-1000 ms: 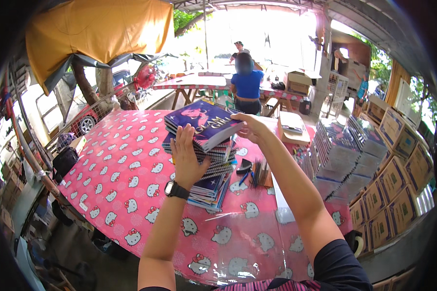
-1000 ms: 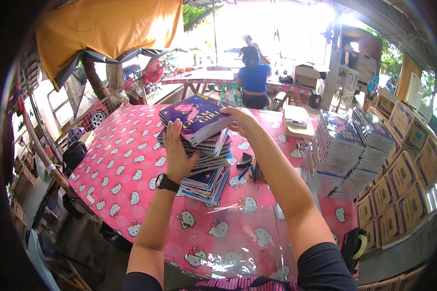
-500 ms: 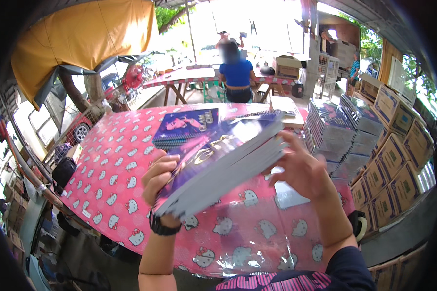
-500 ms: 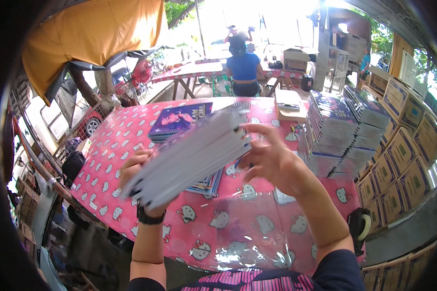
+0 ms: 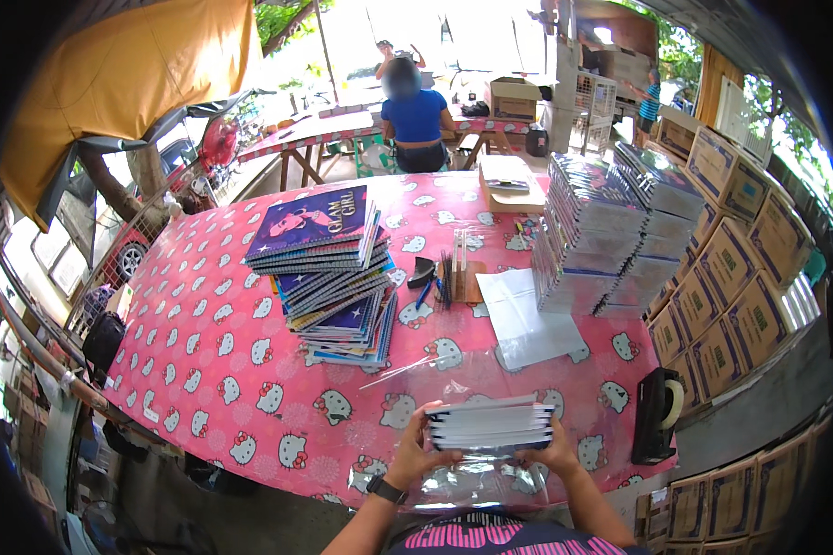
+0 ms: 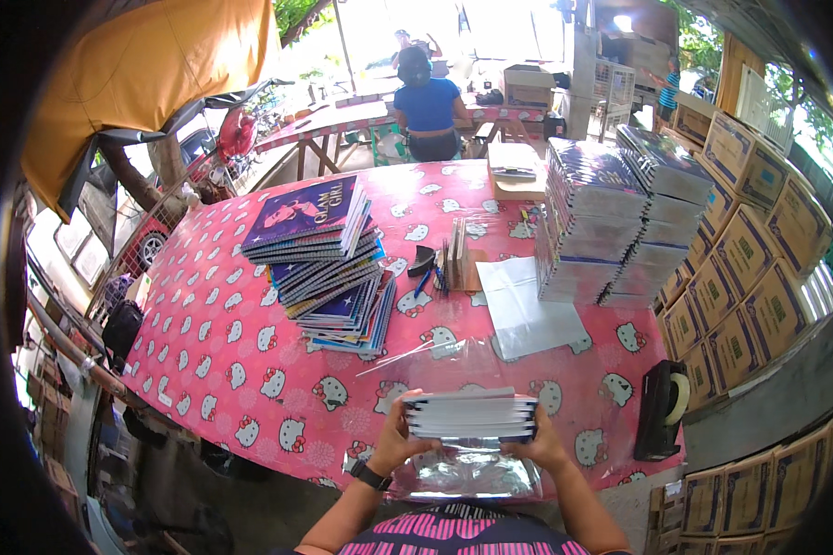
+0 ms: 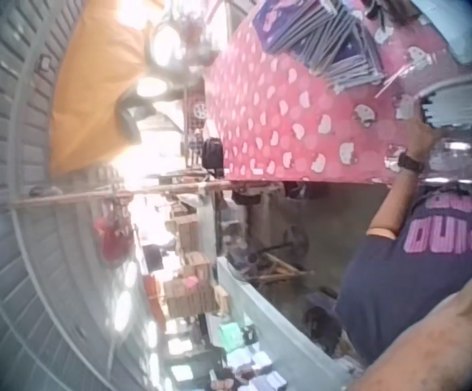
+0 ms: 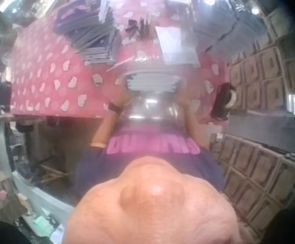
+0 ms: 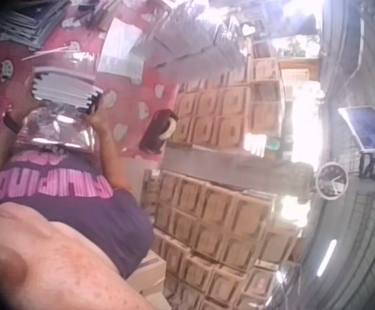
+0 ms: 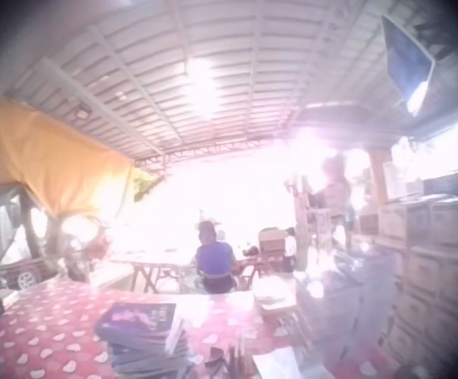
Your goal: The person packs stacks of spiral notebooks into plastic bags and seals them with adhesive tape. They slide a stack into a clear sleeve, fold over the top, and apply tape from a desk dispenser before setting the package aside.
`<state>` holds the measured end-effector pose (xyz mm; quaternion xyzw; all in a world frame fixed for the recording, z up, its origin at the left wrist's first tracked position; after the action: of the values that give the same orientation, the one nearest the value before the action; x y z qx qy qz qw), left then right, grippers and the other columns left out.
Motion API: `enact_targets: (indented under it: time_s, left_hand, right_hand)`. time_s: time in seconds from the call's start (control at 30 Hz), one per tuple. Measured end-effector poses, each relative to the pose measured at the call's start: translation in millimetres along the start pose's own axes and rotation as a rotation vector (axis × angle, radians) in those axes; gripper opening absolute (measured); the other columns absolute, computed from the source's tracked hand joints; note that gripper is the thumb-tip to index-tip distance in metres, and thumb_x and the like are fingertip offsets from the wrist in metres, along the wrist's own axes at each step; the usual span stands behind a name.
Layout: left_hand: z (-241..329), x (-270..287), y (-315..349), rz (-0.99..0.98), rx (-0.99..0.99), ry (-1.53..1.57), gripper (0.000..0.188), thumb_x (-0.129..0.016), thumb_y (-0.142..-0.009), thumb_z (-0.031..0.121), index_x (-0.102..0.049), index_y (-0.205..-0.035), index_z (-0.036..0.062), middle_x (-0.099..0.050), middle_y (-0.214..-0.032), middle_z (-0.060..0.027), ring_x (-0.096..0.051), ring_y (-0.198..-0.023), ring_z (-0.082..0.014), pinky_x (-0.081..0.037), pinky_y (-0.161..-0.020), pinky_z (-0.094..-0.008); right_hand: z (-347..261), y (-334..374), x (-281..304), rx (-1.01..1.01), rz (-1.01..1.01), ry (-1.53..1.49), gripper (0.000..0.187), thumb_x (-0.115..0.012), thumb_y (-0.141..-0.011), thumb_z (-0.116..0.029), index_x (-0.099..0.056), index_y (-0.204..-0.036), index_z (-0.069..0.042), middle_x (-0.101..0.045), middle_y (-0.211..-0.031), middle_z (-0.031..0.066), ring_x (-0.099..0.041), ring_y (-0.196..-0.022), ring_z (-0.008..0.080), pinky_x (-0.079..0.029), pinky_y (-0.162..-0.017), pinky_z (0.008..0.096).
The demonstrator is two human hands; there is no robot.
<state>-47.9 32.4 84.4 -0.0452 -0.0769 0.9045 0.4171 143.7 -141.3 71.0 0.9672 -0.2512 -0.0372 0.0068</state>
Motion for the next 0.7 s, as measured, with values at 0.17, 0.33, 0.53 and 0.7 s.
enact_targets:
  time_s: [0.17, 0.33, 0.53, 0.7]
  left_hand:
    - [-60.7, -23.0, 10.6, -0.039, 0.039, -0.073, 0.089, -0.087, -0.056, 0.016, -0.034, -0.127, 0.0048, -0.047, -0.120, -0.0100, -0.047, -0.112, -0.0202, -0.041, -0.094, -0.0344]
    - [-30.6, -33.1, -0.9, 0.042, -0.081, -0.109, 0.088, -0.088, -0.053, 0.013, -0.029, -0.119, 0.0062, -0.048, -0.110, -0.0092, -0.050, -0.100, -0.0172, -0.044, -0.089, -0.0333]
    - [-17.3, -29.3, 7.2, -0.032, -0.247, -0.294, 0.089, -0.087, -0.054, 0.009, -0.028, -0.120, 0.0069, -0.048, -0.111, -0.0077, -0.052, -0.101, -0.0178, -0.044, -0.090, -0.0316]
    - [-81.9, -24.0, 35.3, -0.073, -0.285, -0.481, 0.083, -0.084, -0.055, 0.018, -0.036, -0.121, 0.0034, -0.044, -0.114, -0.0111, -0.044, -0.112, -0.0237, -0.035, -0.101, -0.0376]
  right_hand:
    - [29.2, -7.2, -10.7, 0.122, 0.010, -0.157, 0.091, -0.086, -0.055, -0.005, -0.035, -0.131, -0.006, -0.050, -0.120, 0.0061, -0.049, -0.112, 0.0177, -0.040, -0.097, 0.0344]
    - [49.3, -5.7, 2.5, 0.035, -0.047, -0.057, 0.085, -0.086, -0.055, -0.006, -0.040, -0.127, -0.004, -0.055, -0.116, 0.0056, -0.053, -0.105, 0.0169, -0.041, -0.094, 0.0347]
    - [0.5, 3.9, -12.2, 0.380, -0.028, 0.161, 0.080, -0.085, -0.060, -0.015, -0.041, -0.125, 0.000, -0.057, -0.116, 0.0113, -0.056, -0.103, 0.0211, -0.040, -0.096, 0.0349]
    - [34.8, 6.1, -18.1, 0.443, 0.005, 0.308, 0.076, -0.081, -0.063, -0.016, -0.042, -0.126, -0.001, -0.056, -0.118, 0.0124, -0.055, -0.108, 0.0245, -0.041, -0.097, 0.0364]
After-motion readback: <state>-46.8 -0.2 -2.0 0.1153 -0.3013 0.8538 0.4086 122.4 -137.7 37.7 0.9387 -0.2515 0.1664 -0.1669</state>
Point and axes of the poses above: each hand's wrist, its own y-axis away from the middle knuckle, its own x-axis out of the back of the hand, z = x × y, the point moved 4 cm from there along -y, towards the middle knuckle
